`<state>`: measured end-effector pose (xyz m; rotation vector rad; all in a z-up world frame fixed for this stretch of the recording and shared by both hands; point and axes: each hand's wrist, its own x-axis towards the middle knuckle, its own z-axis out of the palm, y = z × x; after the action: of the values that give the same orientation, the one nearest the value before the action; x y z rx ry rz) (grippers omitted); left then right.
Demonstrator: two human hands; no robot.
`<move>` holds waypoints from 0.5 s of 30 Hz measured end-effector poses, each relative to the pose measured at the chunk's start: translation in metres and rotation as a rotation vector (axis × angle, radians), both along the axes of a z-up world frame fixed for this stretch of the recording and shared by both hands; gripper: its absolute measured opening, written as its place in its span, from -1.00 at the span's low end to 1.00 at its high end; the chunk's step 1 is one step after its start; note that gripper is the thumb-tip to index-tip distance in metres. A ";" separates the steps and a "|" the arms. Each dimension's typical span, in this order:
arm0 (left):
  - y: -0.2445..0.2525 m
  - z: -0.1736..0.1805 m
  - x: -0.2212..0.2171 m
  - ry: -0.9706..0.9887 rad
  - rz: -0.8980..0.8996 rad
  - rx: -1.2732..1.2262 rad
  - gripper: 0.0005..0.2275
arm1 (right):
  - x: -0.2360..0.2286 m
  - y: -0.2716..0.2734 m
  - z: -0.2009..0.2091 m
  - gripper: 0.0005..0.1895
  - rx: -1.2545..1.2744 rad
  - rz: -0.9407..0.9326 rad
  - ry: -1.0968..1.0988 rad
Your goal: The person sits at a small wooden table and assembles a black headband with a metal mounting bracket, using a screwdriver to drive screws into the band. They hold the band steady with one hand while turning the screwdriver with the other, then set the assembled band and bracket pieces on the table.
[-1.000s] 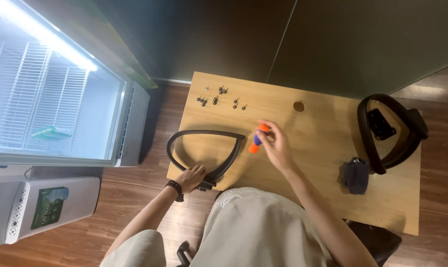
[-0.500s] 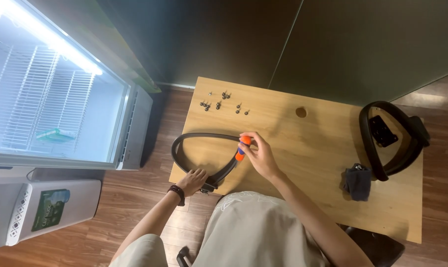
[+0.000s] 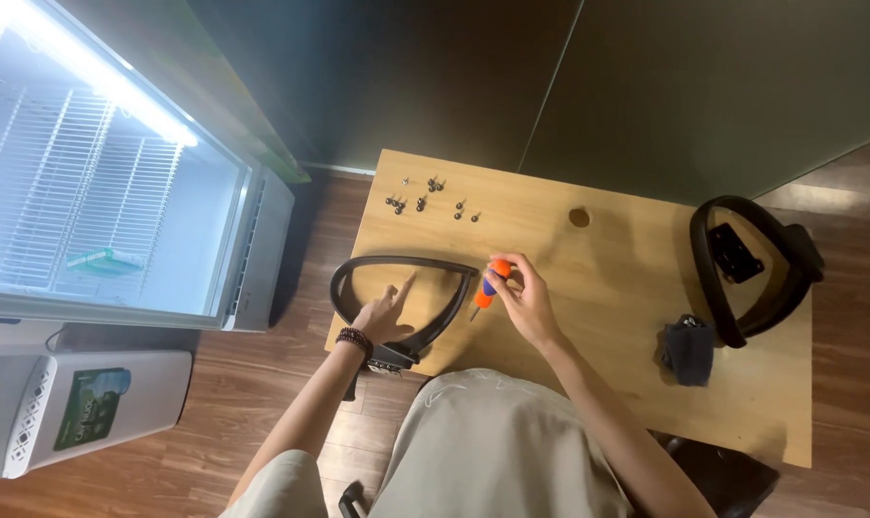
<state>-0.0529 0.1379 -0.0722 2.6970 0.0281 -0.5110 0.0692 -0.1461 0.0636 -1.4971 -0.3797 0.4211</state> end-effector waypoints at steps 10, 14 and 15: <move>-0.061 0.040 0.005 -0.144 0.279 -0.107 0.13 | -0.008 -0.018 -0.009 -0.74 -0.035 -0.046 0.004; -0.067 0.013 0.011 -0.285 0.289 0.023 -0.18 | -0.008 -0.028 -0.010 -0.74 -0.037 -0.059 0.010; -0.071 0.021 0.012 -0.323 0.280 0.080 -0.21 | -0.008 -0.031 -0.011 -0.74 -0.031 -0.065 0.014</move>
<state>-0.0411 0.0666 -0.0516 2.7571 0.3370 0.0112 0.0610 -0.1775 0.0529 -1.5321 -0.3138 0.3872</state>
